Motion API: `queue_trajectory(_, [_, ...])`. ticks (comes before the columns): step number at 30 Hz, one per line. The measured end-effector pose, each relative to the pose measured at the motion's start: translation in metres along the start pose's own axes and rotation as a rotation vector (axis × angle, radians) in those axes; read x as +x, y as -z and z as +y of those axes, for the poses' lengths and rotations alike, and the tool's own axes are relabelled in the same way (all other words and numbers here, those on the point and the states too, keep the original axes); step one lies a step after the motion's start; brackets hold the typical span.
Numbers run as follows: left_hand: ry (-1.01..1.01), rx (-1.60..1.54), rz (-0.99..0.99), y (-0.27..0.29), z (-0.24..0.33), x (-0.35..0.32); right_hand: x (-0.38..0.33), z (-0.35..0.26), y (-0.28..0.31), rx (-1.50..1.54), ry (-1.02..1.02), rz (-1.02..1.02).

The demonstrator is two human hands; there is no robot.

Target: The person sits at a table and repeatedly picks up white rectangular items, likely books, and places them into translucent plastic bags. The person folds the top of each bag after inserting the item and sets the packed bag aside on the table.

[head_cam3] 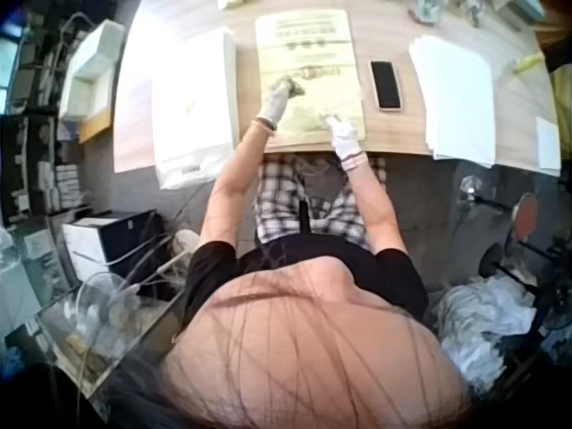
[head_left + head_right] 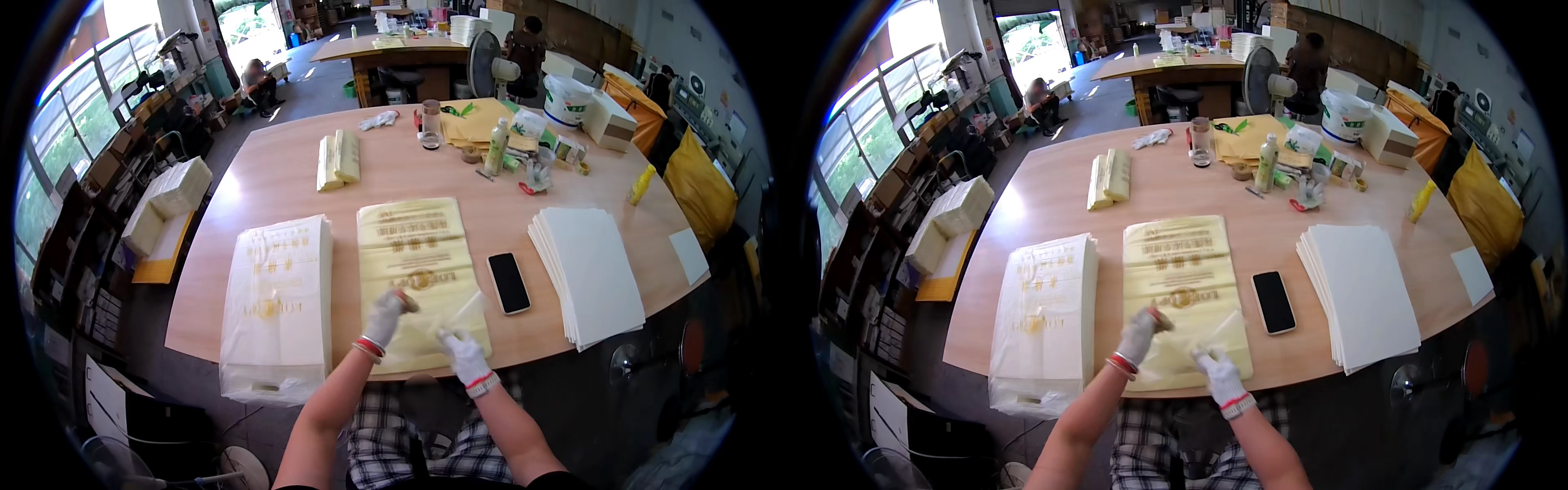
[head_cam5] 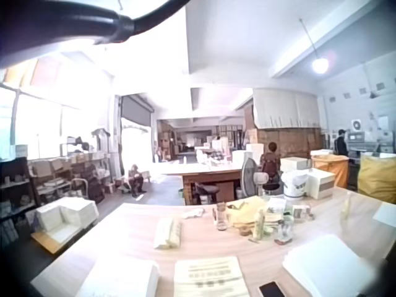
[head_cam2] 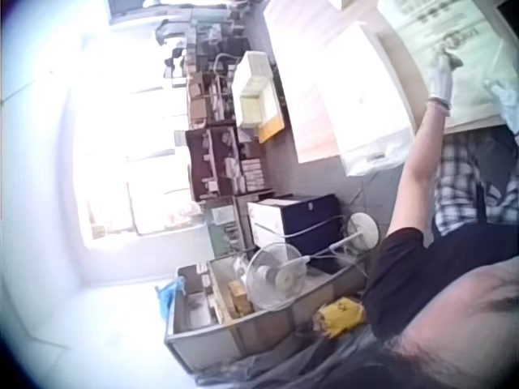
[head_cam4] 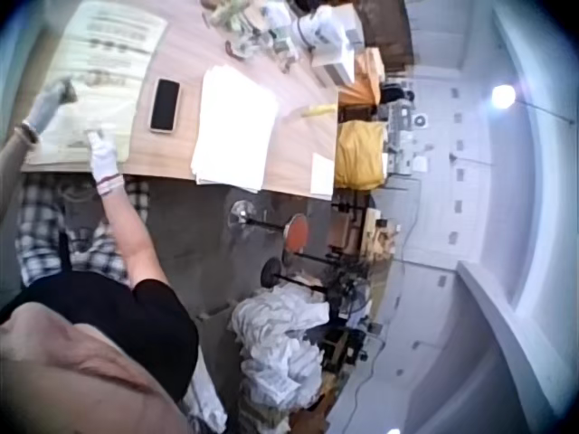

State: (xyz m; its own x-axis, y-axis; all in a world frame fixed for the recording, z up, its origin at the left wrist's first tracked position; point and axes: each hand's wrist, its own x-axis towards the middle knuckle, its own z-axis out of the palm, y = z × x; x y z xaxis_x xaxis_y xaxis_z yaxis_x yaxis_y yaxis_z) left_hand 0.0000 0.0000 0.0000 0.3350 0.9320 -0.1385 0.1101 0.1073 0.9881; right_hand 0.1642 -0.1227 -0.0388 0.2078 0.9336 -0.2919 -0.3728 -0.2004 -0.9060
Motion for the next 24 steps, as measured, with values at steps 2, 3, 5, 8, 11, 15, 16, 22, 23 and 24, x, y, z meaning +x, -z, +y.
queue_trajectory(2, [-0.005,-0.345,0.04,0.008,0.009,0.015,-0.006,0.005,0.036,-0.311,0.098,0.116])
queue_trajectory(3, [-0.039,-0.109,-0.054,0.013,0.013,0.009,-0.009,0.02,0.04,-0.215,0.006,0.131])
queue_trajectory(5, [-0.155,0.383,-0.226,0.006,0.031,-0.002,-0.005,0.027,0.027,0.0,-0.042,0.131])
queue_trajectory(8, [-0.361,0.558,-0.401,-0.048,-0.003,-0.019,-0.008,-0.004,0.029,-0.008,-0.09,0.075])
queue_trajectory(11, [-0.089,0.417,-0.471,-0.051,0.024,-0.026,-0.003,0.005,0.03,-0.136,0.144,0.099])
queue_trajectory(15, [0.114,-0.368,-0.168,-0.023,0.001,0.004,-0.02,-0.02,0.014,-0.138,0.066,0.106])
queue_trajectory(16, [0.146,-0.66,-0.125,-0.017,0.009,0.009,-0.015,-0.009,0.046,-0.505,0.044,0.118])
queue_trajectory(22, [0.102,-0.099,-0.091,-0.006,0.039,0.003,-0.062,-0.058,0.012,-1.056,0.985,0.444])
queue_trajectory(23, [0.082,-0.042,-0.132,-0.015,0.054,-0.006,-0.058,-0.056,0.001,-0.994,1.094,0.418])
queue_trajectory(24, [0.068,0.011,-0.17,-0.025,0.064,-0.016,-0.055,-0.056,-0.015,-0.846,1.153,0.277])
